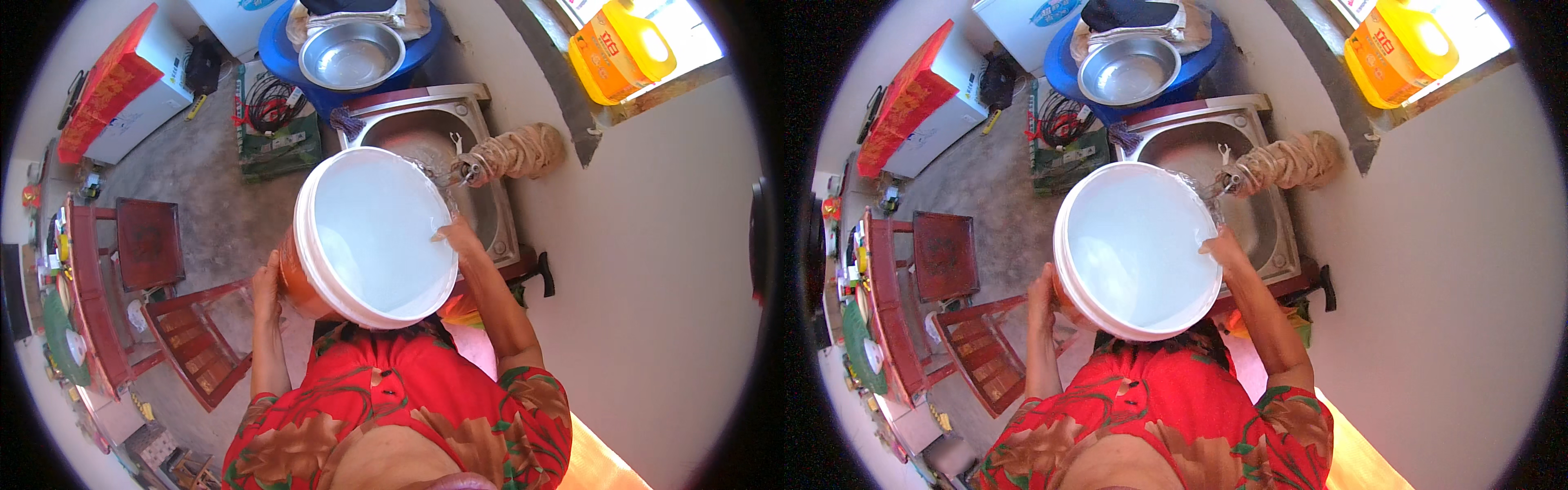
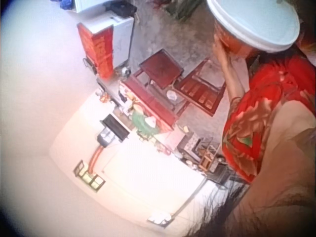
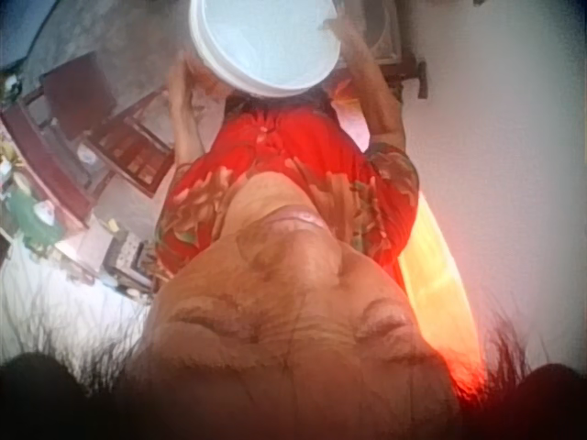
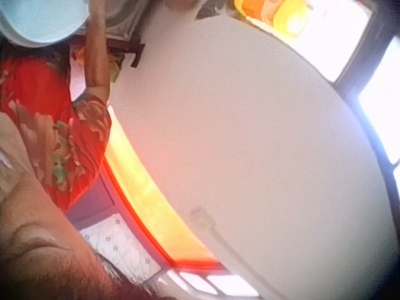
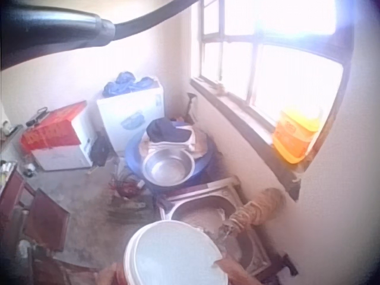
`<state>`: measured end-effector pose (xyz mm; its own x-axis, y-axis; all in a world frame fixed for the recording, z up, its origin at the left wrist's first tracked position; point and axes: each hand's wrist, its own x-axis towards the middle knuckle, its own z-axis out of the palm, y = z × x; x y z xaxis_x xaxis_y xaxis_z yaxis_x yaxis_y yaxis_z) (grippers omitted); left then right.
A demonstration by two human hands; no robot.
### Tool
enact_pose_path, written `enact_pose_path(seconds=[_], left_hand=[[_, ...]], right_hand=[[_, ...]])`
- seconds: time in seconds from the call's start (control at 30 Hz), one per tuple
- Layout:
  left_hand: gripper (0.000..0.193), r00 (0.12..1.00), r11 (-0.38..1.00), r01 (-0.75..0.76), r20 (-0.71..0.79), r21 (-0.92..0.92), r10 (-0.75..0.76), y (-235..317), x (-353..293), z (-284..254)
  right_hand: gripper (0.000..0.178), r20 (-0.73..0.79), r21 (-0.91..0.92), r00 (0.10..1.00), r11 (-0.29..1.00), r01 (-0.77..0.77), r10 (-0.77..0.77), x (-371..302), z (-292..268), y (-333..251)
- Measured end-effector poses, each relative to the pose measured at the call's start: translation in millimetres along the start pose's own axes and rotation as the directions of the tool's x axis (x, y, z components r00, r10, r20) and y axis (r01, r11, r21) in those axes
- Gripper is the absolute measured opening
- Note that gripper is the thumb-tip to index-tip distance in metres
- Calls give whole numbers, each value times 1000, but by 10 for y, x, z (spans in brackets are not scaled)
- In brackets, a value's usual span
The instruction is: The person fills a white bucket with water from a tap, carries it to a table, and sets it down. Then, the person sits on a low stool and trims the ends of green onions by hand, placing the trimmed pieces into a metal bowl.
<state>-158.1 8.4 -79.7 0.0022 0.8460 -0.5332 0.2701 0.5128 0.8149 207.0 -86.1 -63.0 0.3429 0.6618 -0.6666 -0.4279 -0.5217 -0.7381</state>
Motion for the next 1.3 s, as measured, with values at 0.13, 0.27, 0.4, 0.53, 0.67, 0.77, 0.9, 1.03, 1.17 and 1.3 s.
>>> enact_pose_path(seconds=[0.13, 0.27, 0.4, 0.53, 0.67, 0.77, 0.9, 1.03, 1.17, 1.3], left_hand=[[49, 995, 995, 82, 55, -62, -78, -166, 68, -169], [49, 989, 951, 119, 118, -287, -88, -461, 186, -219], [49, 984, 910, 163, 126, -382, -124, -653, 231, -218], [49, 966, 886, 227, 213, -405, -150, -813, 366, -237], [49, 953, 875, 252, 266, -415, -148, -885, 439, -171], [49, 950, 867, 264, 269, -423, -158, -925, 331, -144], [49, 956, 856, 259, 246, -448, -161, -999, 176, -87], [48, 968, 832, 235, 194, -502, -157, -1182, -140, -54], [48, 983, 798, 184, 125, -574, -137, -1384, -506, -160], [48, 988, 744, 153, 81, -650, -132, -1625, -862, -279]], right_hand=[[51, 90, -8, 996, 1000, -15, 16, 78, 108, 272], [47, 46, -2, 998, 999, 44, -44, -182, 418, 153], [49, 87, -27, 985, 988, 154, -151, -312, 664, 68], [49, 73, -133, 965, 956, 262, -254, -313, 781, 177], [51, 68, -191, 968, 949, 252, -243, -365, 882, 226], [51, 133, -256, 919, 883, 394, -372, -326, 925, 304], [50, 207, -292, 910, 865, 409, -360, -458, 1031, 156], [49, 341, -362, 871, 806, 469, -353, -494, 1038, 216], [56, 398, -349, 852, 803, 483, -339, -526, 986, 390], [56, 466, -358, 853, 832, 424, -234, -688, 961, 510]])
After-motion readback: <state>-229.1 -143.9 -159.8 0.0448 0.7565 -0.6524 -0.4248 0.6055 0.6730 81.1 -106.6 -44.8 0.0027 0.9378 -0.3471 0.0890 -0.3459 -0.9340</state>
